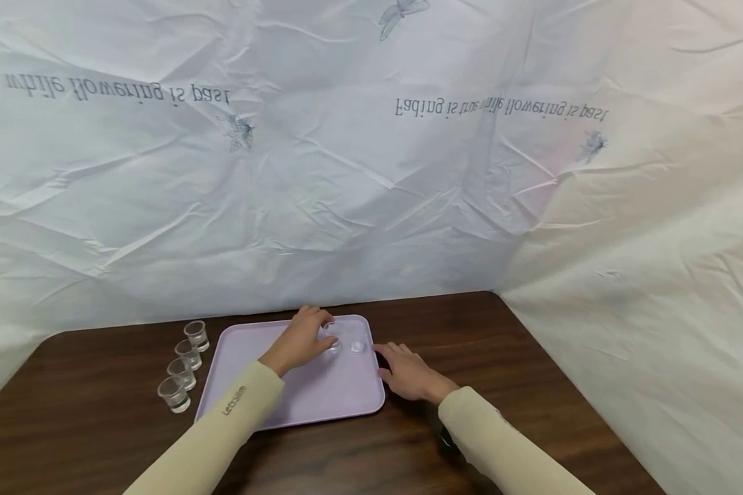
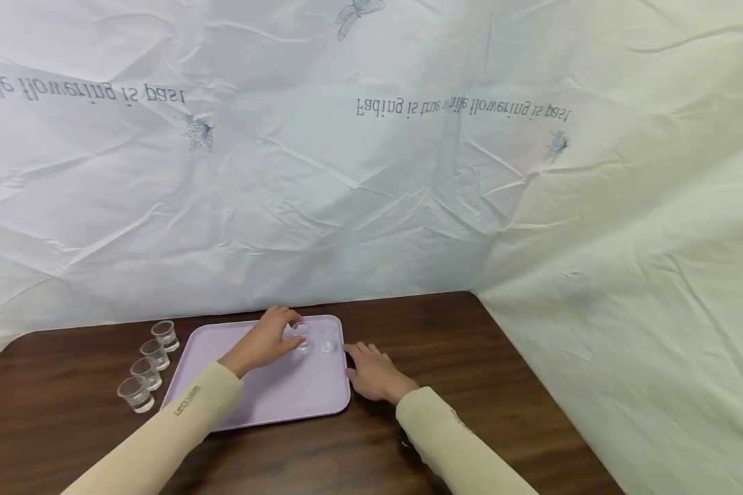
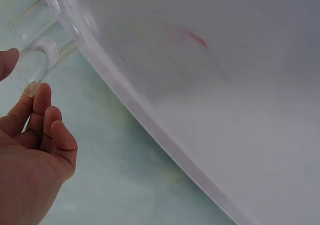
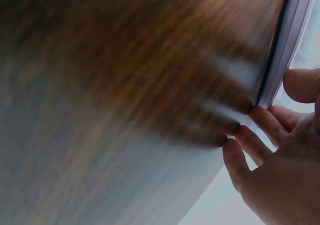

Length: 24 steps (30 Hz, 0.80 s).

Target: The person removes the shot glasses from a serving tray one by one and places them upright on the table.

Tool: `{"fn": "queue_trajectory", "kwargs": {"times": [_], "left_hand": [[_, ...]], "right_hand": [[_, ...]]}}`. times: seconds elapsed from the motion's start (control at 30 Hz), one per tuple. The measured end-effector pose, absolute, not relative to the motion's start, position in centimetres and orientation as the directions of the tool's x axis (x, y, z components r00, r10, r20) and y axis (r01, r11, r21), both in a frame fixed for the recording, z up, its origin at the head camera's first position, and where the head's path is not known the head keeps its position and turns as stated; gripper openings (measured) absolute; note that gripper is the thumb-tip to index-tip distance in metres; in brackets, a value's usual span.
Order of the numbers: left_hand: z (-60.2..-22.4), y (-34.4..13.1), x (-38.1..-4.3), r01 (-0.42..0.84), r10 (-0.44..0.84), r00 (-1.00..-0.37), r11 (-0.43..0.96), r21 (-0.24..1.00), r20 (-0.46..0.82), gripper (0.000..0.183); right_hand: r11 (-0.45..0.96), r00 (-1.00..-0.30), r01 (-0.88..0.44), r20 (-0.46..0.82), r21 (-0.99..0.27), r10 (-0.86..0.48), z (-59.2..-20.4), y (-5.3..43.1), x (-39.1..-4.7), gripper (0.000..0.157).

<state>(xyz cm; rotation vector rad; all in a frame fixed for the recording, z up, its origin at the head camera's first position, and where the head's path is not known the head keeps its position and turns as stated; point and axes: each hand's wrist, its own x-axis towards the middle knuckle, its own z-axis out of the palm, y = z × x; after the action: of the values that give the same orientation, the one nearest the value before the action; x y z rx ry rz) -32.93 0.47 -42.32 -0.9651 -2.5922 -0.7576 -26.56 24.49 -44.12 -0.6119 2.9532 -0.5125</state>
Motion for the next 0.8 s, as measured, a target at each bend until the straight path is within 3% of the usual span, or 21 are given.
{"fn": "queue_trajectory", "kwargs": {"times": [0.33,0.8], "left_hand": [[-41.6,-2.2,-31.7,0.638,0.5,-0.766,0.667,0.384,0.404,0.032],[-40.8,-6.8,-30.4,0.642,0.469,-0.748,0.691,0.333,0.469,0.028]], "right_hand": [[0.858,-0.915,-0.371,-0.018,-0.355,-0.403,-43.9,24.3,-26.5,0.047],[0.858,-0.912,-0.372,-0.032,-0.356,-0.408,-43.4,23.8,-26.2,0.046]]}}
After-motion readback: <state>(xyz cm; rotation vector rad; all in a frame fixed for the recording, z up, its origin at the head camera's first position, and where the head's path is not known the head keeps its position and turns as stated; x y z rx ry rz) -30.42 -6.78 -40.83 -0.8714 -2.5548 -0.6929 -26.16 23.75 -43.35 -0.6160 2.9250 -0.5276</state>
